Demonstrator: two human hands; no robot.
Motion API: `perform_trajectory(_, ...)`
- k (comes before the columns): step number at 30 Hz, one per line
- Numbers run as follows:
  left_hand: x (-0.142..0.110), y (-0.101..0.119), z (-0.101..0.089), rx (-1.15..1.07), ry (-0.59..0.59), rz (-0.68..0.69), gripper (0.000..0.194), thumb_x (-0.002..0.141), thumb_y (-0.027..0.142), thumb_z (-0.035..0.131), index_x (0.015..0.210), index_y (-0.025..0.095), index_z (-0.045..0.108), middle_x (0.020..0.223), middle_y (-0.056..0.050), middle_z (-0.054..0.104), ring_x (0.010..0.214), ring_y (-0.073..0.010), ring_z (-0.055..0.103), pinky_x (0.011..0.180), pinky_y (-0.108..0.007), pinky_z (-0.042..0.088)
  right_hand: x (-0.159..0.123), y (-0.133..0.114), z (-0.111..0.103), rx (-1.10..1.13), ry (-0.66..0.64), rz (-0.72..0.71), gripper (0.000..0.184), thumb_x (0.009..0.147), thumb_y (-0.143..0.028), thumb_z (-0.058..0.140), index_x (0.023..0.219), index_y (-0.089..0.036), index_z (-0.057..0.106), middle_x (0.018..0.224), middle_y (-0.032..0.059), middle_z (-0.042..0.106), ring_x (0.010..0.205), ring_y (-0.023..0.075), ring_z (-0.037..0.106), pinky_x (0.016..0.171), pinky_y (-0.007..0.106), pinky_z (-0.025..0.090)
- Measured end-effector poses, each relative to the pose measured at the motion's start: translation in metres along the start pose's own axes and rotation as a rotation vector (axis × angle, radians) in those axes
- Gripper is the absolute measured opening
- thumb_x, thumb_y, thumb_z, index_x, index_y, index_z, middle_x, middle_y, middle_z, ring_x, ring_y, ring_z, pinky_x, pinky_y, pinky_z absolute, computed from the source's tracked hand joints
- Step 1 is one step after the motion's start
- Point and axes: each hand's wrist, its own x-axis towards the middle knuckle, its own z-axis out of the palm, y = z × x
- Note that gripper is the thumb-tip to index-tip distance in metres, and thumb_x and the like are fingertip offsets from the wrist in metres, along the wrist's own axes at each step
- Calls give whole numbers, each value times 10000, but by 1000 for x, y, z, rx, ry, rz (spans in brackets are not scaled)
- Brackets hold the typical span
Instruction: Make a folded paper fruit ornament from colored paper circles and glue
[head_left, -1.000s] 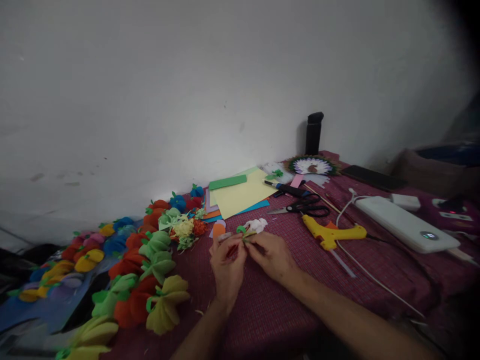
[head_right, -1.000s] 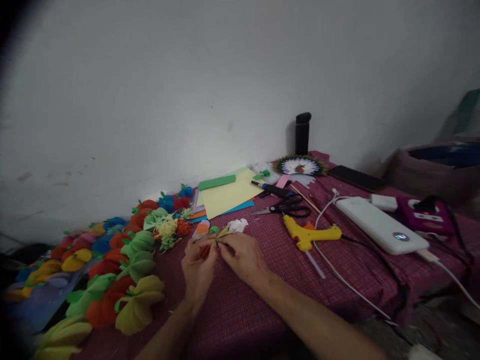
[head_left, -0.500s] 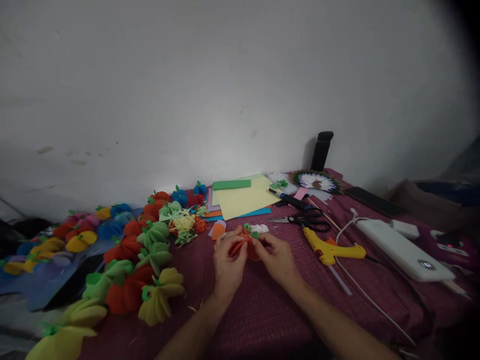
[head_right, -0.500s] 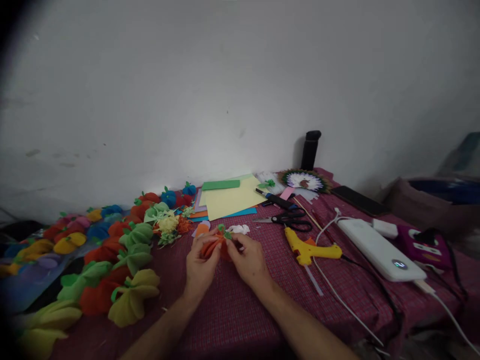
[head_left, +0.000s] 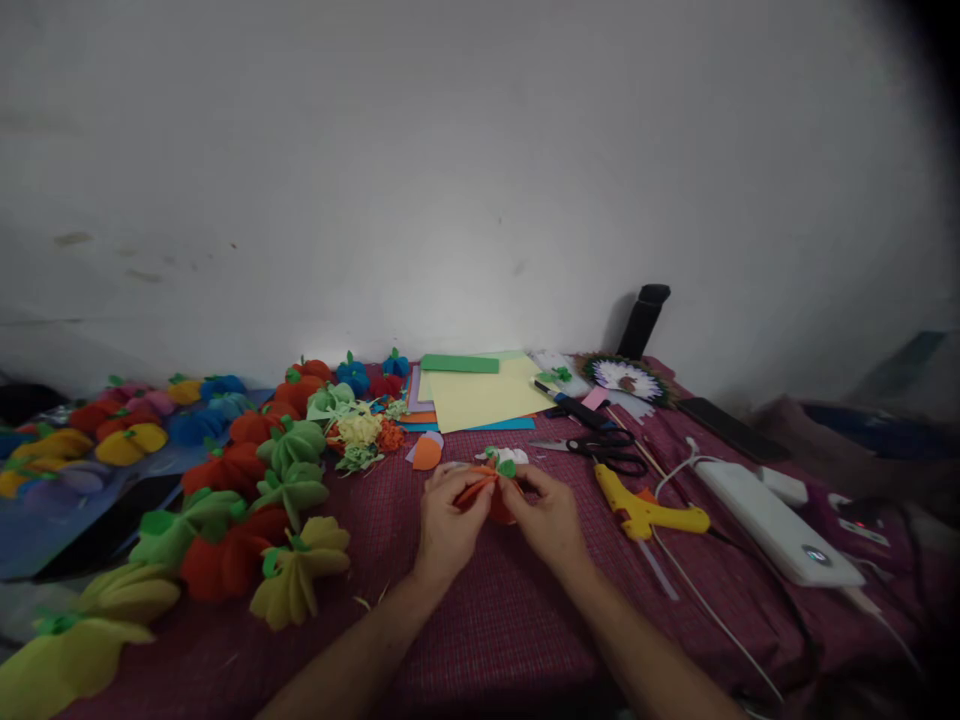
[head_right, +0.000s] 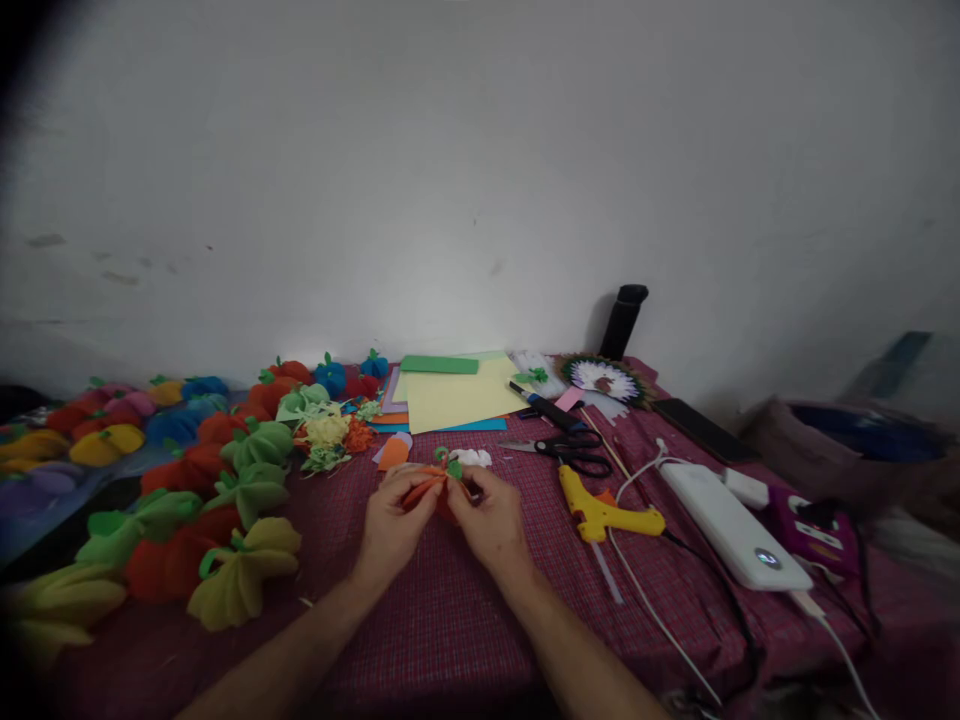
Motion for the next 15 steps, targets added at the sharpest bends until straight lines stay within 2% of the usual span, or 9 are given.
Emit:
perform_trajectory(9,-2,3,1,78,-14,23,96,758,190,599,796,246,666,819,9,687,856,-172,561,791,-338,409,1,-3,-3,-20,-11,6,168,777,-251,526,722,-158,653,665,0,641,624,134,566,570,212,434)
perform_trajectory(15,-1,9,-2,197,31,-2,68,726,203,627,774,244,652,852,4,689,861,-190,561,786,-365,389,-1,-9,-2,-44,-40,-29,172,803,-274,523,745,-180,655,694,6,653,643,146,580,607,233,449)
